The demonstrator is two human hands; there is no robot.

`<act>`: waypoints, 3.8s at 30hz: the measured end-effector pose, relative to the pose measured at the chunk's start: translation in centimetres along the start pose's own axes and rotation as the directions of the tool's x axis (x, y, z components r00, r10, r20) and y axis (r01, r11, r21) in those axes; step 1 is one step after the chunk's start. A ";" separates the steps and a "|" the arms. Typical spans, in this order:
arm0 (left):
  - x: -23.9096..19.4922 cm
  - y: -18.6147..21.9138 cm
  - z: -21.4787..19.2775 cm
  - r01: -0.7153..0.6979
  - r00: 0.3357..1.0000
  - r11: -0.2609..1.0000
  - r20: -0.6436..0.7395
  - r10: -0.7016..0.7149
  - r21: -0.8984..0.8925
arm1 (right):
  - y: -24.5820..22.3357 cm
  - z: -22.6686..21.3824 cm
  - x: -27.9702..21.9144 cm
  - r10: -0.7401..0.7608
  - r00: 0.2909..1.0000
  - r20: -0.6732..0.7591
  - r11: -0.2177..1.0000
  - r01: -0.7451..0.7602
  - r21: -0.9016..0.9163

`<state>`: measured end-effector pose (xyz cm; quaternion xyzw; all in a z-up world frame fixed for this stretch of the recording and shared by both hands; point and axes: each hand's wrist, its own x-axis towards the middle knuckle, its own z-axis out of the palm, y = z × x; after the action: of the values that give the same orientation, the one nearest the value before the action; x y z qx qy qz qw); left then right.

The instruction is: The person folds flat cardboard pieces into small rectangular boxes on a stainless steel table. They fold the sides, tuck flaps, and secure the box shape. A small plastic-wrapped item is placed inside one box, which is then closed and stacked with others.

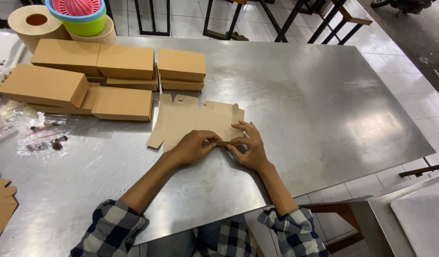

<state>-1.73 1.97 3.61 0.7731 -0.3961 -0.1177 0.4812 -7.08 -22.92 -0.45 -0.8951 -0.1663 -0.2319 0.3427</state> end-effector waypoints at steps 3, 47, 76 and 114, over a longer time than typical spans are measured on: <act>-0.1 0.6 -0.3 -0.024 0.999 0.999 0.031 0.022 0.043 | -1.4 -0.4 -0.8 -0.004 1.000 0.003 0.996 0.005 -0.088; -0.8 -1.5 -4.4 -0.006 0.998 0.979 -0.052 0.017 0.205 | -4.2 1.1 12.3 0.248 0.891 0.381 0.824 -0.401 0.402; -0.5 -7.5 -3.9 -0.085 0.907 0.899 -0.406 -0.109 -0.430 | -0.4 3.2 7.3 -0.096 0.979 0.178 0.986 0.069 0.155; -0.4 -5.6 -2.4 -0.049 0.907 0.992 -0.411 0.092 0.115 | -1.2 5.2 6.0 0.214 0.940 0.264 0.784 -0.327 0.528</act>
<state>2.17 5.08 0.06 0.7890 -0.3181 0.0871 0.5183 -1.05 -17.63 -0.02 -0.7856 -0.1285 -0.0343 0.6043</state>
